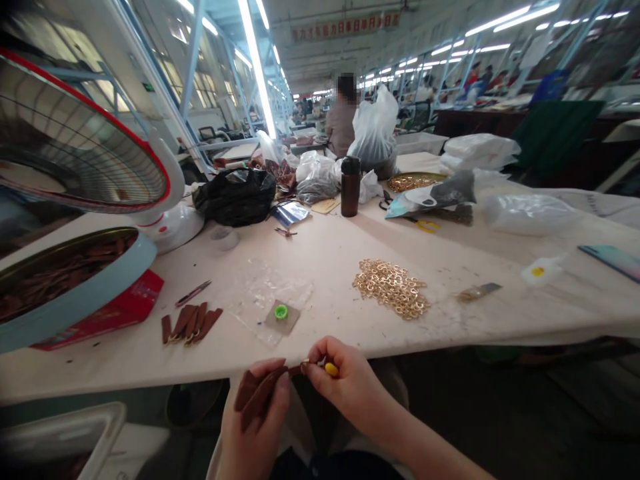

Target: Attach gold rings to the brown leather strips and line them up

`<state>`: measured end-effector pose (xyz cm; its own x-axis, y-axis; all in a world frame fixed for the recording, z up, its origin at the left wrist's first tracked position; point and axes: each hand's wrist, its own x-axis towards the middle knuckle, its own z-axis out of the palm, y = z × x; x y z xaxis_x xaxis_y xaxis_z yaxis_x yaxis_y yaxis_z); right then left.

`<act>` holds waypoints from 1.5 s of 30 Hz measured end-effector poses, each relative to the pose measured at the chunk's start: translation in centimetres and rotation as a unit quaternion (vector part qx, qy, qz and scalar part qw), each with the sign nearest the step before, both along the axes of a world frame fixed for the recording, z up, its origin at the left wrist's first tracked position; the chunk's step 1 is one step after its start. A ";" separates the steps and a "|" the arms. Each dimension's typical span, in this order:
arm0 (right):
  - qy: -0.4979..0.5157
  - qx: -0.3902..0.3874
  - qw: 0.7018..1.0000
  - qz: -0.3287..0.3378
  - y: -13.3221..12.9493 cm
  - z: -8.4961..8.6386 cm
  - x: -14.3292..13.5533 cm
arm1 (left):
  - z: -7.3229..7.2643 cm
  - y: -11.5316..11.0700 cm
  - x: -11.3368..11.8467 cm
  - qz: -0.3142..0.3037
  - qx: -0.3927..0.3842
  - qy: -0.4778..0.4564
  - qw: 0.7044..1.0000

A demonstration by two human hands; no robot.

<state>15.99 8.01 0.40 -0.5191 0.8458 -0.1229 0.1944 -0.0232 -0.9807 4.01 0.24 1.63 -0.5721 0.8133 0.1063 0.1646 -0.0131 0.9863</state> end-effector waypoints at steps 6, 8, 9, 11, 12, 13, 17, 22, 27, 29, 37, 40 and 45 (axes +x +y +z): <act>0.020 -0.022 0.999 -0.026 -0.3 -0.6 -0.8 | -1.2 0.2 -0.2 -0.037 0.016 0.052 0.998; 0.011 -0.015 0.999 -0.042 -0.4 -1.0 -0.9 | -1.1 0.2 -0.4 -0.034 -0.004 0.022 0.999; 0.003 -0.010 0.999 -0.052 -0.4 -1.2 -0.9 | -0.9 0.2 -0.5 -0.024 -0.009 0.016 1.000; -0.008 0.000 0.998 -0.066 -0.4 -1.3 -0.9 | -0.6 0.1 -0.7 -0.017 -0.012 0.026 0.999; -0.011 0.002 0.998 -0.067 -0.4 -1.4 -0.9 | -0.5 0.0 -0.8 -0.021 -0.011 0.032 0.999; -0.011 0.002 0.998 -0.065 -0.4 -1.3 -0.9 | -0.4 0.0 -0.8 -0.029 -0.010 0.035 0.999; -0.002 -0.008 0.999 -0.052 -0.7 -1.2 -1.0 | -0.6 -0.2 -0.4 -0.032 -0.023 0.035 0.999; -0.002 -0.017 0.998 -0.055 -1.1 -1.3 -1.1 | -0.7 -0.2 -0.2 -0.027 -0.034 0.035 0.998; 0.019 -0.016 0.999 -0.044 -1.3 -1.1 -1.1 | -0.8 0.0 -0.8 -0.026 -0.055 0.007 0.998; 0.035 -0.015 0.999 -0.028 -1.3 -1.1 -1.0 | -0.9 0.1 -1.1 -0.006 -0.059 0.000 0.998; 0.042 -0.028 0.999 -0.011 -2.0 -2.3 -1.4 | -1.7 -0.2 -2.1 -0.054 -0.112 -0.036 0.992; 0.051 -0.031 0.998 -0.002 -2.2 -2.6 -1.4 | -2.3 -0.2 -2.0 -0.047 -0.124 -0.096 0.987; 0.045 -0.032 0.998 0.008 -2.3 -2.7 -1.3 | -2.7 -0.2 -1.7 -0.055 -0.118 -0.203 0.970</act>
<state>14.71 5.69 -2.26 -0.5442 0.8289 -0.1293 0.1065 -0.0846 -0.9907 2.35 0.04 -1.11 -0.4367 0.8456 -0.3069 -0.2282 0.2258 0.9471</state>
